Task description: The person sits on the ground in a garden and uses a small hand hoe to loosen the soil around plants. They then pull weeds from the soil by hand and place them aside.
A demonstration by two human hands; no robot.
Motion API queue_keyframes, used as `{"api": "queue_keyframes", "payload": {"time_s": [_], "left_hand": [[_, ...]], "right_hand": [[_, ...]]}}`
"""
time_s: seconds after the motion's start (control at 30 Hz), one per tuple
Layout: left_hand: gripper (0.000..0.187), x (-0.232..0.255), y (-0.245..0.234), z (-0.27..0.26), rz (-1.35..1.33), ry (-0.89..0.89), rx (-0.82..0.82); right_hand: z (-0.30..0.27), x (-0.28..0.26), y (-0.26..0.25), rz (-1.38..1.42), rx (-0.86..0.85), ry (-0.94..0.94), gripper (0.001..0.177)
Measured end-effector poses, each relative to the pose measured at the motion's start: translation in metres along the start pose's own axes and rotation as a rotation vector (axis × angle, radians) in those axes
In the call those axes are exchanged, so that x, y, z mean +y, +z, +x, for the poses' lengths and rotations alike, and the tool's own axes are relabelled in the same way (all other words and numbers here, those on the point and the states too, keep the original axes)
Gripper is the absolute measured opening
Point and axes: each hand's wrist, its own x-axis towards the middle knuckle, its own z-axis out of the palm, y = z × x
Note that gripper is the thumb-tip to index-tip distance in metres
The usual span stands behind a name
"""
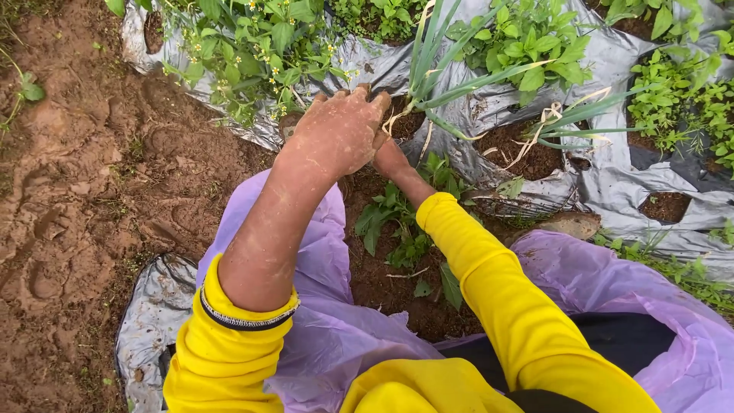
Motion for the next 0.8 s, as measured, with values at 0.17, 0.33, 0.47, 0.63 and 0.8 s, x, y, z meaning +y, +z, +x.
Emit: {"api": "queue_keyframes", "payload": {"time_s": [0.17,0.33,0.47,0.63,0.8], "left_hand": [[0.045,0.007,-0.017,-0.016,0.055,-0.021,-0.053],[0.044,0.009,-0.015,-0.021,0.019,-0.031,-0.082],[0.043,0.008,-0.005,-0.018,0.023,-0.040,-0.072],[0.045,0.011,-0.005,-0.016,0.042,-0.042,-0.072],[0.043,0.015,0.002,-0.006,0.077,-0.028,-0.069]], "right_hand": [[0.039,-0.031,-0.032,0.061,-0.044,0.094,0.019],[0.053,-0.060,-0.049,0.125,-0.115,0.196,0.022],[0.044,-0.075,-0.060,0.166,-0.199,0.311,0.028],[0.035,-0.088,-0.088,0.197,-0.267,0.436,0.035],[0.024,-0.099,-0.121,0.241,-0.346,0.612,0.045]]}}
